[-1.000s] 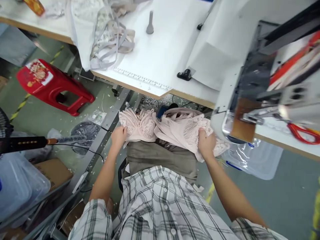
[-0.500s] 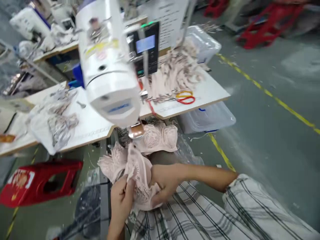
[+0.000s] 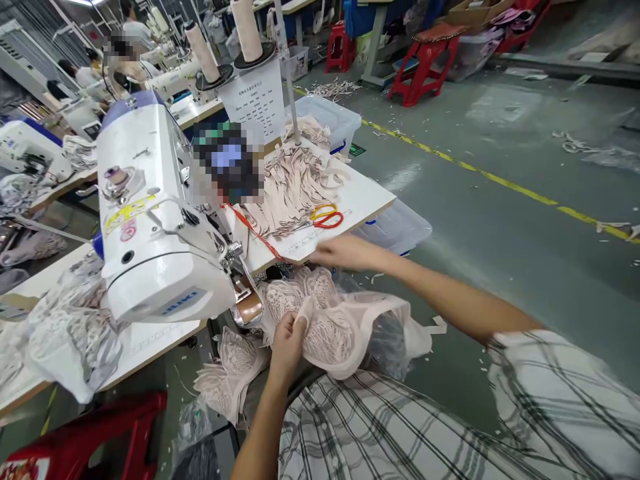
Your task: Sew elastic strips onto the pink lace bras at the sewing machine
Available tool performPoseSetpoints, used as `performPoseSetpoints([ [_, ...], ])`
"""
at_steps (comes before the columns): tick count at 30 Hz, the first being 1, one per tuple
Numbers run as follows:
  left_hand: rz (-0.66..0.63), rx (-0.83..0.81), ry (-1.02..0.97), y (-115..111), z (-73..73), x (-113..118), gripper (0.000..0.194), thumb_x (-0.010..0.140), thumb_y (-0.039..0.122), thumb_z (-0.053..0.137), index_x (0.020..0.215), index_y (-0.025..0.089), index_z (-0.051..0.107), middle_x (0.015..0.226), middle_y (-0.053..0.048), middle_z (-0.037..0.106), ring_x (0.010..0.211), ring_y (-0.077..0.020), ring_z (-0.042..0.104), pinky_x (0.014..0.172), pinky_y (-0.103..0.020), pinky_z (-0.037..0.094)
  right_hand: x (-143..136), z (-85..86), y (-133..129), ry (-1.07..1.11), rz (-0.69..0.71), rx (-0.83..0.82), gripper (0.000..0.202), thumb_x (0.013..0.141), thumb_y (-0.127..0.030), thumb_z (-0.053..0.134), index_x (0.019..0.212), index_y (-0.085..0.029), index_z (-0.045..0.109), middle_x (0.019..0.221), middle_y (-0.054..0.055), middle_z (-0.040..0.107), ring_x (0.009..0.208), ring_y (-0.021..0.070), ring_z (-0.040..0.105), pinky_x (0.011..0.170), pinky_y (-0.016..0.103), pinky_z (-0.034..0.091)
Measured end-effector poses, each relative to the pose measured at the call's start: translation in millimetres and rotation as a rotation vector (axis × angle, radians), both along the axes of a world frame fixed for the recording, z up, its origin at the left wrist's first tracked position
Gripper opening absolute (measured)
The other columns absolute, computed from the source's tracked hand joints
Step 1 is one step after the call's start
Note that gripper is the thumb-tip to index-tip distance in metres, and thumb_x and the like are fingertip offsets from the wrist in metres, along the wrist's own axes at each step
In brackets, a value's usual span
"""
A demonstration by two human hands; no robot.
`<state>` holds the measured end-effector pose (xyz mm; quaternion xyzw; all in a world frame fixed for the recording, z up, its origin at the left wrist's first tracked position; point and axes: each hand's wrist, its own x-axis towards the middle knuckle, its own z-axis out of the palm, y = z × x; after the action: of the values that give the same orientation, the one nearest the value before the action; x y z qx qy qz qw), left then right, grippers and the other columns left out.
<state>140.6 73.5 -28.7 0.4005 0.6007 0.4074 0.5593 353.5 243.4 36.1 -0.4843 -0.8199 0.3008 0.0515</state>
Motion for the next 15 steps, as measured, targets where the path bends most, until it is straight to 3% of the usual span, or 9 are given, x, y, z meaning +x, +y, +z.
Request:
performPoseSetpoints([
  [1, -0.008, 0.027, 0.034, -1.6, 0.7, 2.2, 0.043, 0.083, 0.058, 0.066, 0.074, 0.017, 0.056, 0.068, 0.003, 0.049, 0.063, -0.0115, 0.043, 0.061, -0.023, 0.036, -13.6, -3.9, 28.3, -0.029, -0.204, 0.168, 0.036, 0.096, -0.049, 0.049, 0.095, -0.017, 0.066, 0.094, 0.008, 0.071, 0.083, 0.0193, 0.062, 0.069, 0.026, 0.041],
  [2, -0.011, 0.059, 0.068, -4.3, 1.4, 4.9, 0.044, 0.085, 0.058, 0.064, 0.072, 0.018, 0.054, 0.067, 0.003, 0.047, 0.064, -0.0117, 0.042, 0.062, -0.024, 0.035, -29.8, -7.1, 55.4, -0.032, -0.29, 0.231, 0.037, 0.097, -0.047, 0.047, 0.108, -0.016, 0.064, 0.108, 0.012, 0.07, 0.096, 0.0225, 0.062, 0.075, 0.028, 0.042],
  [6, 0.011, 0.211, 0.218, -18.7, 2.9, 8.3, 0.042, 0.093, 0.055, 0.054, 0.071, 0.019, 0.049, 0.066, 0.003, 0.043, 0.064, -0.0129, 0.041, 0.063, -0.025, 0.033, -93.3, -16.1, 133.5, -0.055, -0.368, 0.211, 0.043, 0.09, -0.044, 0.059, 0.115, -0.009, 0.064, 0.118, 0.021, 0.069, 0.108, 0.0306, 0.063, 0.085, 0.034, 0.046],
  [10, -0.003, 0.268, 0.38, -25.7, 6.1, -7.1, 0.038, 0.098, 0.048, 0.046, 0.072, 0.02, 0.046, 0.063, 0.004, 0.04, 0.06, -0.0125, 0.039, 0.059, -0.026, 0.031, -106.3, -25.9, 160.3, -0.068, -0.368, 0.12, 0.036, 0.083, -0.035, 0.071, 0.106, -0.007, 0.069, 0.111, 0.021, 0.072, 0.104, 0.0292, 0.067, 0.086, 0.032, 0.048],
  [15, -0.117, 0.182, 0.356, -16.9, 13.2, -13.8, 0.034, 0.099, 0.046, 0.046, 0.076, 0.02, 0.048, 0.064, 0.004, 0.04, 0.059, -0.0127, 0.038, 0.058, -0.026, 0.03, -83.7, -35.8, 168.8, -0.031, -0.322, -0.003, 0.042, 0.09, -0.051, 0.062, 0.092, -0.01, 0.072, 0.085, 0.013, 0.075, 0.078, 0.0195, 0.069, 0.076, 0.027, 0.05],
])
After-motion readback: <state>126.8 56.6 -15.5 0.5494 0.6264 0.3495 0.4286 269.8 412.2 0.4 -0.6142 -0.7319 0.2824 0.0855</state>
